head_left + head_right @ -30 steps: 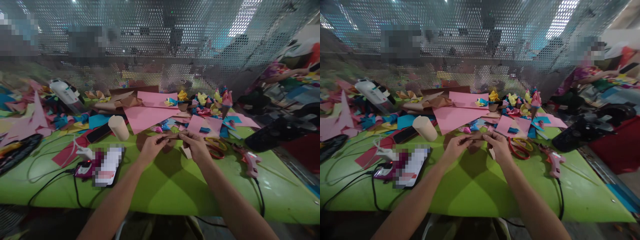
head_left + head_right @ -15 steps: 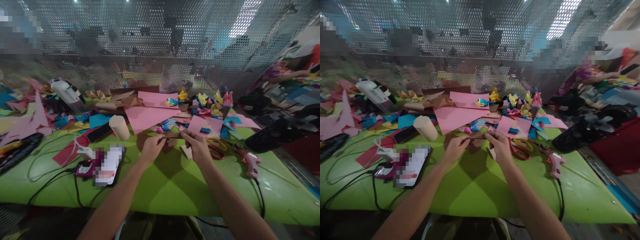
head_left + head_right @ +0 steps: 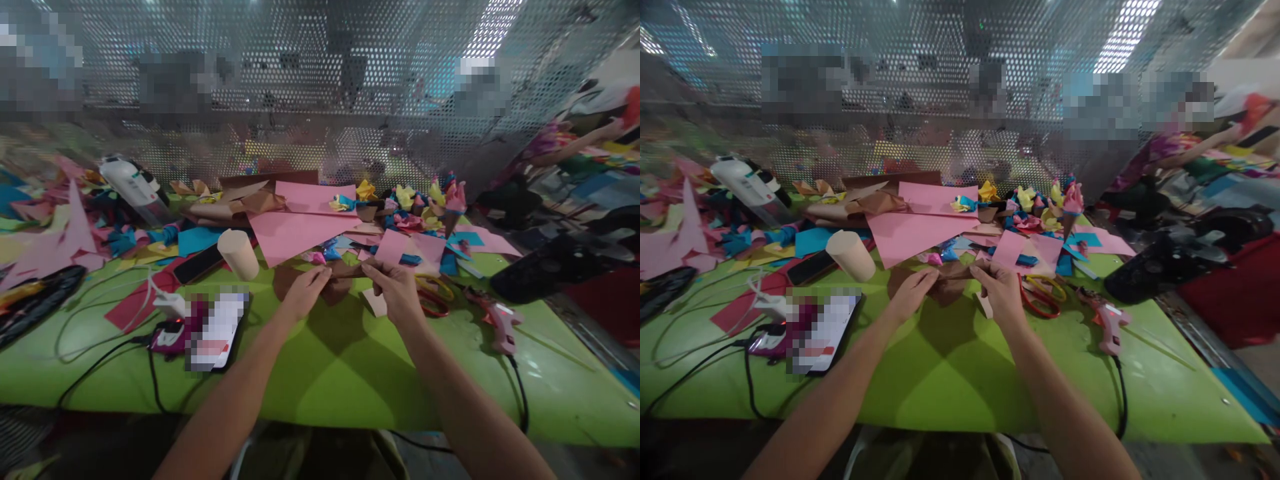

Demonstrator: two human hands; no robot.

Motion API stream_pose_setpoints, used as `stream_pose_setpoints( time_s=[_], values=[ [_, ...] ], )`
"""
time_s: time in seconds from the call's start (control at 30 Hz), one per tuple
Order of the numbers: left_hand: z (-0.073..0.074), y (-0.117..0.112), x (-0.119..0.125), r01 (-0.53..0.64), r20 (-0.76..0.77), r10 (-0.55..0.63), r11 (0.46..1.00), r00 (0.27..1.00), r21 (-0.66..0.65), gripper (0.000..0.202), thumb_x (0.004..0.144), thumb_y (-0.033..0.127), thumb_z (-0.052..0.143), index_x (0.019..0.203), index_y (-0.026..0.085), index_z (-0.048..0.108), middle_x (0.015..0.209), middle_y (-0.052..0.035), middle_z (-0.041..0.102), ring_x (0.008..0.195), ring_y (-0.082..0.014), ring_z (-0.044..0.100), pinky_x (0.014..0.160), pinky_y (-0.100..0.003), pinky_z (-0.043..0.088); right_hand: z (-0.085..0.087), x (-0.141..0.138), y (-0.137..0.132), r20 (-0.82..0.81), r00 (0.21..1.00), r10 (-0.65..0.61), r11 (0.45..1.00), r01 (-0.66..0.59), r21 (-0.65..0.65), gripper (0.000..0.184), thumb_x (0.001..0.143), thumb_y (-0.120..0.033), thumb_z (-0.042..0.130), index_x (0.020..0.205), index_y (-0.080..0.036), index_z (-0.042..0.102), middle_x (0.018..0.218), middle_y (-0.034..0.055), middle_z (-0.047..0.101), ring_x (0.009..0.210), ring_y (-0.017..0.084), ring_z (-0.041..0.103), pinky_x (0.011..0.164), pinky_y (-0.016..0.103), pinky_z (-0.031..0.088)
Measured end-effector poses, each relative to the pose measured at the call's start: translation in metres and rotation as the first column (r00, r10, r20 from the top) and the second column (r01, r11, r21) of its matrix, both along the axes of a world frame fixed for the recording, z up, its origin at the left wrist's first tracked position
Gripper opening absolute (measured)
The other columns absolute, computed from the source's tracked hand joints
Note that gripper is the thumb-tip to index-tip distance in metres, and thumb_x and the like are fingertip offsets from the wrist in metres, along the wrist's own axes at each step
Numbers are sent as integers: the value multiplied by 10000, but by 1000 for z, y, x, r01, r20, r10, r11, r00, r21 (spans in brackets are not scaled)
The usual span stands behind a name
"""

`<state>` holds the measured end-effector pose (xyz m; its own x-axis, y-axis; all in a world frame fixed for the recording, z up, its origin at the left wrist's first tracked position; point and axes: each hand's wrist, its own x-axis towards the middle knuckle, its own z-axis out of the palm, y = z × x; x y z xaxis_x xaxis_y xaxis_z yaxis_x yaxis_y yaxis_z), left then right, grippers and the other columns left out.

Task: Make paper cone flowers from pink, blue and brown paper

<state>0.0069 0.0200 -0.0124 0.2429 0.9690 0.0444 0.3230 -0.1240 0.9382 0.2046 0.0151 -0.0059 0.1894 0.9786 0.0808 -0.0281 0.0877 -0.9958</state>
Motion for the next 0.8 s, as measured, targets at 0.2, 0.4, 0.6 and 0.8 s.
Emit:
stream_pose_setpoints(
  time_s=[0.2,0.4,0.6,0.8],
  values=[
    [3,-1,1,108,-156,-99,993,983,50,307,980,404,446,744,215,500,705,16,563,716,-169,542,686,-275,387,3,-2,-1,-14,999,37,999,-38,-39,390,613,-548,811,693,-179,716,550,-23,569,403,68,330,366,237,263],
    [6,0,1,141,-171,-131,989,976,44,270,984,340,452,743,220,468,708,20,561,721,-166,549,678,-266,373,4,-2,-1,-27,999,37,998,-38,-49,368,597,-524,819,680,-179,721,518,-36,535,407,70,334,371,236,274],
    [8,0,-2,128,-279,-99,988,955,89,221,985,309,466,806,213,554,740,1,611,740,-186,582,680,-272,383,1,-2,-2,-32,999,39,999,-40,-33,389,607,-530,826,714,-170,724,510,-38,531,403,70,343,374,227,268],
    [13,0,-5,174,-381,-121,979,917,107,169,965,277,509,937,198,656,854,-31,701,796,-206,632,734,-289,429,-1,0,0,22,999,26,999,-25,-31,383,641,-524,796,727,-161,711,555,-24,562,416,67,335,373,222,258]
  ],
)
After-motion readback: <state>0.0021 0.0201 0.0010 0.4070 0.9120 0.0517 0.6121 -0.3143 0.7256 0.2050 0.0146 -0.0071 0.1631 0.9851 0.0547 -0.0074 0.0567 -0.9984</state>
